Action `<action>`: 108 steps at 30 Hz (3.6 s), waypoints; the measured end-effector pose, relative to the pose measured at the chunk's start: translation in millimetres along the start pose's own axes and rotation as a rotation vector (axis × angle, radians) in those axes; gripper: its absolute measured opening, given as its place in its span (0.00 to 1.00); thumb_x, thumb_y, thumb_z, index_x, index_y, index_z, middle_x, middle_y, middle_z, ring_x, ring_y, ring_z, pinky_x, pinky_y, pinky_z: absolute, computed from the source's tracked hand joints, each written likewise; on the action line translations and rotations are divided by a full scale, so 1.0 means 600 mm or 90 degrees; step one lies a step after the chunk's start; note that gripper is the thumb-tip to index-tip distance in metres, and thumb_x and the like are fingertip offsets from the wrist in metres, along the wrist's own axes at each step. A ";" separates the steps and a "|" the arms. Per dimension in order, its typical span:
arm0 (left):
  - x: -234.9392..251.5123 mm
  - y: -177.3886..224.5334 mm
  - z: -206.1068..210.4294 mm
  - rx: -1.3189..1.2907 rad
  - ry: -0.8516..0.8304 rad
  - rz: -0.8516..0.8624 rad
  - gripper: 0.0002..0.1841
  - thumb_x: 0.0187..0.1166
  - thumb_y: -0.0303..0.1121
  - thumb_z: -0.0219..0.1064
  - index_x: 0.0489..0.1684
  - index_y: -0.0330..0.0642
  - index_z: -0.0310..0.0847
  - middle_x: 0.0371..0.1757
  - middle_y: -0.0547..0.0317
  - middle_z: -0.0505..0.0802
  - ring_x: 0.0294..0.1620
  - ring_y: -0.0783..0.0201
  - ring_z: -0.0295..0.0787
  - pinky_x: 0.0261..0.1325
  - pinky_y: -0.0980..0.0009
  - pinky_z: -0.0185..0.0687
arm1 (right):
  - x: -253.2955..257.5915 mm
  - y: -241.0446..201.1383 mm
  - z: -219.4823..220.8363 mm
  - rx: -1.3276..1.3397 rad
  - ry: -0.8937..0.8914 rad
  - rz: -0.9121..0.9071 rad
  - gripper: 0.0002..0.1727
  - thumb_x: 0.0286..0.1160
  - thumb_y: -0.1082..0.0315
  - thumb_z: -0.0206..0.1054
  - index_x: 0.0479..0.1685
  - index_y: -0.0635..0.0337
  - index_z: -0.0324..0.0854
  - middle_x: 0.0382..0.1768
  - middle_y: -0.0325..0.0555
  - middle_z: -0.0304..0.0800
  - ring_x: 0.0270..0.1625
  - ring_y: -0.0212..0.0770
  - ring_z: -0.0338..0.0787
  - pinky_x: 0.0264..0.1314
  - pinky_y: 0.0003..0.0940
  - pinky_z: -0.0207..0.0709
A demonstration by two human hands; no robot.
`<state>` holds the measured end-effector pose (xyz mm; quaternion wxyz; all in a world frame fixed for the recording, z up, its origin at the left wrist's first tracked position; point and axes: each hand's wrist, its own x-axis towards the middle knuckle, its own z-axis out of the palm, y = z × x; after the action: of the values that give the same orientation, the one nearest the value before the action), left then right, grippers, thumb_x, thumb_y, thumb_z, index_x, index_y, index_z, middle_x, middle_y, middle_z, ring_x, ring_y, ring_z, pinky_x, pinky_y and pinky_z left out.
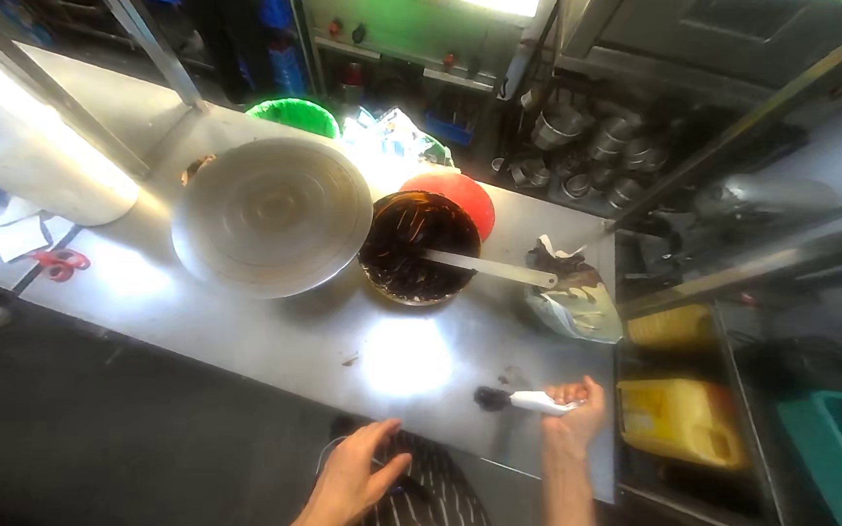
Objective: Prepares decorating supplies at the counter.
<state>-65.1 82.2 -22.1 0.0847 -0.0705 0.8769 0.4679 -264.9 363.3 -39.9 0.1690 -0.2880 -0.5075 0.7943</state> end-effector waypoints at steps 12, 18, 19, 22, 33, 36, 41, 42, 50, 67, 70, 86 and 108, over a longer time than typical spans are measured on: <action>-0.004 -0.006 -0.002 -0.018 -0.006 -0.005 0.28 0.82 0.54 0.65 0.72 0.44 0.83 0.61 0.55 0.94 0.60 0.60 0.92 0.67 0.57 0.86 | -0.004 -0.109 -0.034 0.150 0.090 0.054 0.15 0.87 0.53 0.45 0.38 0.48 0.71 0.27 0.37 0.83 0.31 0.35 0.88 0.35 0.36 0.86; -0.003 0.020 -0.020 -0.239 -0.061 0.024 0.24 0.86 0.47 0.63 0.71 0.38 0.82 0.62 0.52 0.93 0.60 0.62 0.92 0.69 0.61 0.85 | -0.134 -0.123 0.051 0.114 -0.202 -0.030 0.19 0.87 0.64 0.39 0.39 0.50 0.78 0.29 0.35 0.89 0.38 0.35 0.92 0.51 0.38 0.89; -0.003 0.029 -0.027 -0.310 -0.088 0.024 0.23 0.89 0.45 0.59 0.71 0.36 0.82 0.63 0.50 0.93 0.61 0.62 0.92 0.69 0.61 0.85 | -0.162 -0.115 0.063 0.054 -0.325 -0.106 0.16 0.86 0.63 0.44 0.41 0.46 0.80 0.33 0.32 0.90 0.42 0.34 0.92 0.57 0.36 0.87; -0.001 0.046 -0.040 -0.580 -0.156 0.020 0.32 0.95 0.49 0.40 0.74 0.29 0.75 0.63 0.48 0.92 0.60 0.60 0.92 0.67 0.59 0.86 | -0.255 -0.089 0.105 -0.179 -0.619 -0.380 0.08 0.86 0.55 0.60 0.52 0.33 0.84 0.49 0.22 0.91 0.60 0.29 0.89 0.76 0.37 0.79; -0.064 -0.022 -0.101 -0.749 0.245 -0.121 0.23 0.94 0.39 0.47 0.76 0.30 0.69 0.54 0.51 0.94 0.53 0.62 0.93 0.62 0.62 0.90 | -0.382 0.045 0.090 -0.443 -0.971 -0.562 0.11 0.73 0.54 0.75 0.47 0.47 0.88 0.62 0.39 0.91 0.78 0.41 0.79 0.90 0.49 0.61; -0.079 -0.048 -0.120 -0.604 0.303 -0.123 0.23 0.92 0.40 0.53 0.75 0.31 0.71 0.51 0.54 0.95 0.49 0.64 0.94 0.59 0.64 0.91 | -0.365 0.048 0.097 -0.469 -0.943 -0.558 0.08 0.78 0.58 0.72 0.47 0.49 0.90 0.60 0.43 0.92 0.76 0.43 0.81 0.85 0.45 0.68; -0.067 -0.063 -0.212 -0.270 0.417 -0.081 0.26 0.88 0.49 0.55 0.66 0.34 0.82 0.40 0.58 0.96 0.40 0.68 0.94 0.48 0.63 0.92 | -0.318 0.024 0.126 -0.498 -0.848 -0.636 0.08 0.81 0.65 0.67 0.41 0.57 0.91 0.54 0.48 0.93 0.70 0.42 0.85 0.81 0.42 0.70; -0.053 -0.061 -0.239 -0.171 0.452 -0.063 0.28 0.87 0.52 0.55 0.62 0.35 0.85 0.36 0.57 0.95 0.36 0.66 0.93 0.44 0.60 0.91 | -0.307 0.013 0.132 -0.506 -0.823 -0.654 0.09 0.82 0.65 0.67 0.41 0.58 0.90 0.54 0.49 0.93 0.70 0.43 0.85 0.80 0.41 0.71; 0.136 0.004 -0.423 0.130 0.485 0.017 0.24 0.84 0.56 0.64 0.53 0.43 0.90 0.35 0.50 0.94 0.35 0.50 0.92 0.40 0.45 0.87 | -0.188 -0.120 0.166 -0.732 -0.694 -0.698 0.25 0.80 0.57 0.67 0.65 0.70 0.83 0.69 0.71 0.82 0.74 0.65 0.80 0.78 0.57 0.71; 0.263 -0.011 -0.383 0.318 0.499 -0.036 0.29 0.74 0.54 0.75 0.56 0.34 0.87 0.53 0.37 0.91 0.58 0.37 0.87 0.64 0.39 0.78 | 0.031 -0.114 0.231 -0.900 -0.636 -0.773 0.25 0.67 0.59 0.75 0.64 0.58 0.87 0.72 0.63 0.82 0.76 0.71 0.77 0.76 0.72 0.67; 0.261 -0.016 -0.377 0.329 0.508 -0.021 0.31 0.70 0.55 0.77 0.58 0.34 0.86 0.54 0.37 0.91 0.57 0.37 0.87 0.63 0.39 0.79 | 0.047 -0.106 0.246 -0.937 -0.641 -0.776 0.26 0.65 0.62 0.79 0.65 0.60 0.86 0.70 0.66 0.83 0.75 0.72 0.78 0.76 0.71 0.67; 0.156 0.009 -0.260 0.112 0.716 0.117 0.31 0.76 0.48 0.69 0.65 0.26 0.80 0.70 0.34 0.85 0.73 0.39 0.81 0.77 0.43 0.72 | 0.043 -0.160 0.273 -1.139 -0.765 -0.659 0.24 0.79 0.68 0.68 0.74 0.45 0.83 0.49 0.61 0.92 0.51 0.63 0.92 0.53 0.61 0.83; 0.325 0.035 -0.022 -1.054 0.056 -0.322 0.23 0.96 0.37 0.42 0.80 0.30 0.64 0.69 0.38 0.88 0.65 0.49 0.90 0.66 0.55 0.86 | -0.102 -0.369 0.044 -1.090 -0.627 -0.677 0.19 0.86 0.65 0.61 0.72 0.48 0.86 0.48 0.64 0.92 0.43 0.63 0.93 0.40 0.60 0.84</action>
<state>-261.0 74.0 -39.6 0.0737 -0.3206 0.2143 0.9197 -239.4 405.1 185.7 0.0136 0.2898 -0.9563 0.0378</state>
